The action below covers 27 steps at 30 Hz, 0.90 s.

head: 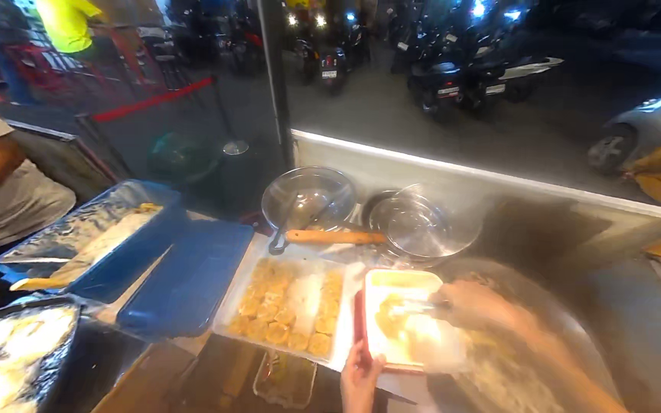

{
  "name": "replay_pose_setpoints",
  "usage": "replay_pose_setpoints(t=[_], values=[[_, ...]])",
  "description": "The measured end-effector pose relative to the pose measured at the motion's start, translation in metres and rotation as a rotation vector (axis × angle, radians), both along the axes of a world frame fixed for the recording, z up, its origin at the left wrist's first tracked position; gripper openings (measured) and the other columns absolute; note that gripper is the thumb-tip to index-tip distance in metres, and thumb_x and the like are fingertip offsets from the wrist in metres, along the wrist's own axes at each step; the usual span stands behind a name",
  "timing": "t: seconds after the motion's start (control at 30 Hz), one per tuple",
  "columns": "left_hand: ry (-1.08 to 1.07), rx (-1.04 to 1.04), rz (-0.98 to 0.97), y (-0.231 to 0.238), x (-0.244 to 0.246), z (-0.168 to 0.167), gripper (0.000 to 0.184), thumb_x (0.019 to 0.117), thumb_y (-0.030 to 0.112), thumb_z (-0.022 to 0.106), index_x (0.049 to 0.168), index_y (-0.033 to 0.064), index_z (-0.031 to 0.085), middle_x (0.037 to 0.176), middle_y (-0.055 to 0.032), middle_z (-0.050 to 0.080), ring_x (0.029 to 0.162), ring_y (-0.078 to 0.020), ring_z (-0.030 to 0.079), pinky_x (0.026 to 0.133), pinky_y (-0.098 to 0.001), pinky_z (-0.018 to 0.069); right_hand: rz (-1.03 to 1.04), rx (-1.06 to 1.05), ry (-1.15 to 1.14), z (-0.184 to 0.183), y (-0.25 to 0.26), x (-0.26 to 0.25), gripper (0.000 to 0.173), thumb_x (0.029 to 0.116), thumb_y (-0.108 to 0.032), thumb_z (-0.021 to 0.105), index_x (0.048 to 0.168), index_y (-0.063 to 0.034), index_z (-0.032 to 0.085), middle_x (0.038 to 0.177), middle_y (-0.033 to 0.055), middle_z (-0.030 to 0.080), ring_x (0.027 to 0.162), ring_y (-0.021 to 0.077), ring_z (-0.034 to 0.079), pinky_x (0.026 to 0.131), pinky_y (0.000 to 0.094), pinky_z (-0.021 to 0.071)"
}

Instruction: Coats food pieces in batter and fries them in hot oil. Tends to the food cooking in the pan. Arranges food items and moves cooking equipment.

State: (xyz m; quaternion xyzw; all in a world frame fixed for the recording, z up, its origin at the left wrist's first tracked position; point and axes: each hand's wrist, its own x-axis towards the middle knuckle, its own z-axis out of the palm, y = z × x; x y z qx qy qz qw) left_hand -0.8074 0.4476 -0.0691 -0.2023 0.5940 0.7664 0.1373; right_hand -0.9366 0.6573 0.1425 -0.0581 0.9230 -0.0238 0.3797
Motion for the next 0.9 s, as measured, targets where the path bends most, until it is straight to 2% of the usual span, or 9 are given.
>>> replay_pose_setpoints(t=[0.2,0.37,0.47,0.53,0.63,0.73,0.8,0.83,0.9], values=[[-0.013,-0.008,-0.016,-0.001,0.0,0.003,0.061,0.0924,0.016,0.076,0.145,-0.0011,0.05,0.123,-0.025,0.063,0.097,-0.031,0.07,0.079,-0.0468,0.0607,-0.07,0.015,-0.184,-0.086,0.003,-0.035,0.041,0.0992,-0.036,0.065,0.112,0.0023,0.071,0.101,0.0238,0.071,0.089,0.0375,0.068,0.083,0.0611,0.0514],[-0.015,-0.009,-0.002,0.0,0.003,0.002,0.06,0.0937,0.016,0.075,0.145,-0.0013,0.049,0.124,-0.0252,0.062,0.096,-0.031,0.07,0.079,-0.0463,0.0609,-0.046,0.1,-0.08,-0.068,-0.022,-0.02,0.039,0.097,-0.035,0.065,0.109,0.0022,0.07,0.115,0.0268,0.068,0.11,0.0453,0.065,0.088,0.0689,0.0493],[-0.012,-0.025,0.011,0.001,0.004,0.004,0.06,0.0935,0.015,0.074,0.145,-0.0015,0.049,0.123,-0.0248,0.062,0.093,-0.0297,0.07,0.077,-0.0455,0.0612,-0.082,0.087,0.086,-0.028,-0.018,0.019,0.034,0.0989,-0.033,0.062,0.116,-0.004,0.069,0.114,0.0242,0.069,0.112,0.0445,0.065,0.09,0.0664,0.05],[-0.016,-0.034,0.014,0.003,0.004,0.004,0.06,0.0938,0.016,0.074,0.146,-0.0015,0.049,0.122,-0.0239,0.062,0.09,-0.0279,0.069,0.075,-0.0437,0.061,-0.117,0.064,0.243,-0.011,-0.005,0.053,0.039,0.104,-0.036,0.054,0.131,-0.0108,0.064,0.111,0.024,0.07,0.107,0.0449,0.067,0.088,0.0639,0.0516],[-0.024,-0.042,0.019,0.003,0.004,0.004,0.06,0.0947,0.016,0.073,0.147,-0.0011,0.048,0.122,-0.0247,0.063,0.092,-0.0288,0.07,0.076,-0.0441,0.0613,-0.127,0.048,0.47,-0.031,0.017,0.094,0.048,0.106,-0.041,0.047,0.151,-0.0241,0.054,0.11,0.0215,0.071,0.093,0.0432,0.071,0.077,0.0606,0.0555],[-0.034,-0.035,0.013,0.004,0.004,0.005,0.059,0.0964,0.013,0.071,0.148,-0.0015,0.045,0.125,-0.025,0.06,0.094,-0.0273,0.069,0.077,-0.0426,0.0605,-0.244,-0.149,0.385,-0.065,0.055,0.105,0.05,0.1058,-0.046,0.048,0.152,-0.0281,0.053,0.116,0.018,0.072,0.105,0.0389,0.07,0.09,0.0601,0.0536],[-0.029,-0.039,0.014,0.005,0.004,0.004,0.058,0.0972,0.012,0.069,0.148,-0.0018,0.044,0.124,-0.0246,0.061,0.094,-0.0267,0.069,0.077,-0.0425,0.0607,-0.474,-0.467,0.28,-0.087,0.092,0.106,0.049,0.1046,-0.044,0.055,0.149,-0.0239,0.057,0.124,0.0116,0.072,0.11,0.0257,0.07,0.099,0.0491,0.0544],[-0.022,-0.043,0.011,0.005,0.004,0.003,0.057,0.0979,0.012,0.068,0.148,-0.002,0.044,0.123,-0.0243,0.061,0.093,-0.0264,0.07,0.077,-0.0425,0.061,-0.6,-0.649,0.254,-0.099,0.11,0.11,0.047,0.1044,-0.04,0.058,0.147,-0.0189,0.06,0.116,0.0089,0.073,0.094,0.0181,0.07,0.086,0.0398,0.0573],[-0.021,-0.043,-0.009,0.005,0.004,0.001,0.059,0.1,0.014,0.065,0.151,-0.0022,0.039,0.125,-0.0253,0.059,0.097,-0.0272,0.069,0.08,-0.0435,0.06,-0.881,-0.926,0.19,-0.111,0.141,0.125,0.045,0.1051,-0.032,0.06,0.146,-0.0124,0.058,0.089,0.003,0.066,0.061,0.0088,0.054,0.055,0.0266,0.047]])
